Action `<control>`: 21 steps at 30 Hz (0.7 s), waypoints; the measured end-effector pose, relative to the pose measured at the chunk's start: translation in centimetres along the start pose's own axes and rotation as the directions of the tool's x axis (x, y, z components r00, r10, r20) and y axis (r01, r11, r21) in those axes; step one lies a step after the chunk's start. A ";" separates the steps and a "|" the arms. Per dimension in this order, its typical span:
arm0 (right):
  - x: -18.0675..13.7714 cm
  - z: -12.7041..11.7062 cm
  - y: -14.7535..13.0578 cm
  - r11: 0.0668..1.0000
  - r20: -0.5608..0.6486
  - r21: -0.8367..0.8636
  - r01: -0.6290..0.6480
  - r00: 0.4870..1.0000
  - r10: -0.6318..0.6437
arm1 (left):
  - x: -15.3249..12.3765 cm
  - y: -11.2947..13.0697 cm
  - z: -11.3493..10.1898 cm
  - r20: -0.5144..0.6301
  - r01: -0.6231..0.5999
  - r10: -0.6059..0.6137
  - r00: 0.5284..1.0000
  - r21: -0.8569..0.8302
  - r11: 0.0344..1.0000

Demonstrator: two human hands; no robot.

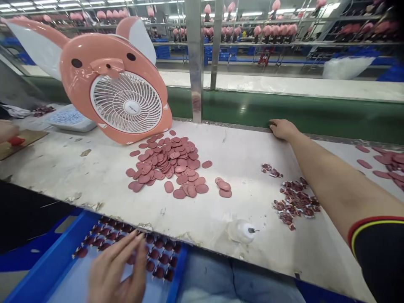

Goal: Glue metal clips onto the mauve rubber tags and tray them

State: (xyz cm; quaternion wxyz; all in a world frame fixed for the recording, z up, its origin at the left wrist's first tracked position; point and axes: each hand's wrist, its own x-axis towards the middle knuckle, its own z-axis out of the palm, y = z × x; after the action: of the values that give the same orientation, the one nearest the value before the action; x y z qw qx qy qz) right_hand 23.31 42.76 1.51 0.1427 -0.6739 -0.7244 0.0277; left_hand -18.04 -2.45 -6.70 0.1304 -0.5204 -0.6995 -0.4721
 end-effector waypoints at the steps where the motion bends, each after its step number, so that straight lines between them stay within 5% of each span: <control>1: 0.7 0.2 0.2 1.000 0.025 -0.001 -0.012 1.000 0.012 | 0.8 2.3 1.2 -0.008 -0.110 0.111 0.994 0.037 0.993; 6: 1.3 -0.6 0.9 0.999 0.066 0.002 -0.055 0.996 0.054 | 6.8 10.1 6.7 0.327 -0.346 0.315 0.891 0.041 0.937; 11: -1.9 -2.9 0.6 0.997 0.089 0.077 0.017 0.996 -0.024 | 9.9 11.8 10.3 0.534 -0.447 0.342 0.774 0.077 0.891; 16: -9.3 -4.6 0.0 0.978 0.245 0.155 0.142 0.953 -0.177 | 10.5 11.2 11.8 0.516 -0.395 0.336 0.788 0.005 0.919; 21: -17.0 -4.6 -0.8 0.914 0.237 0.271 0.303 0.899 -0.368 | 10.5 11.4 11.1 0.461 -0.159 0.190 0.867 -0.105 0.982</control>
State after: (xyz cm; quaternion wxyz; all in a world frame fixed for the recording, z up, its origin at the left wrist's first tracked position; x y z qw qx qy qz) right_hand 24.58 25.29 3.24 0.1165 -0.5063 -0.8350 0.1811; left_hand -9.33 12.92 0.60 -0.0169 -0.6839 -0.6450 -0.3406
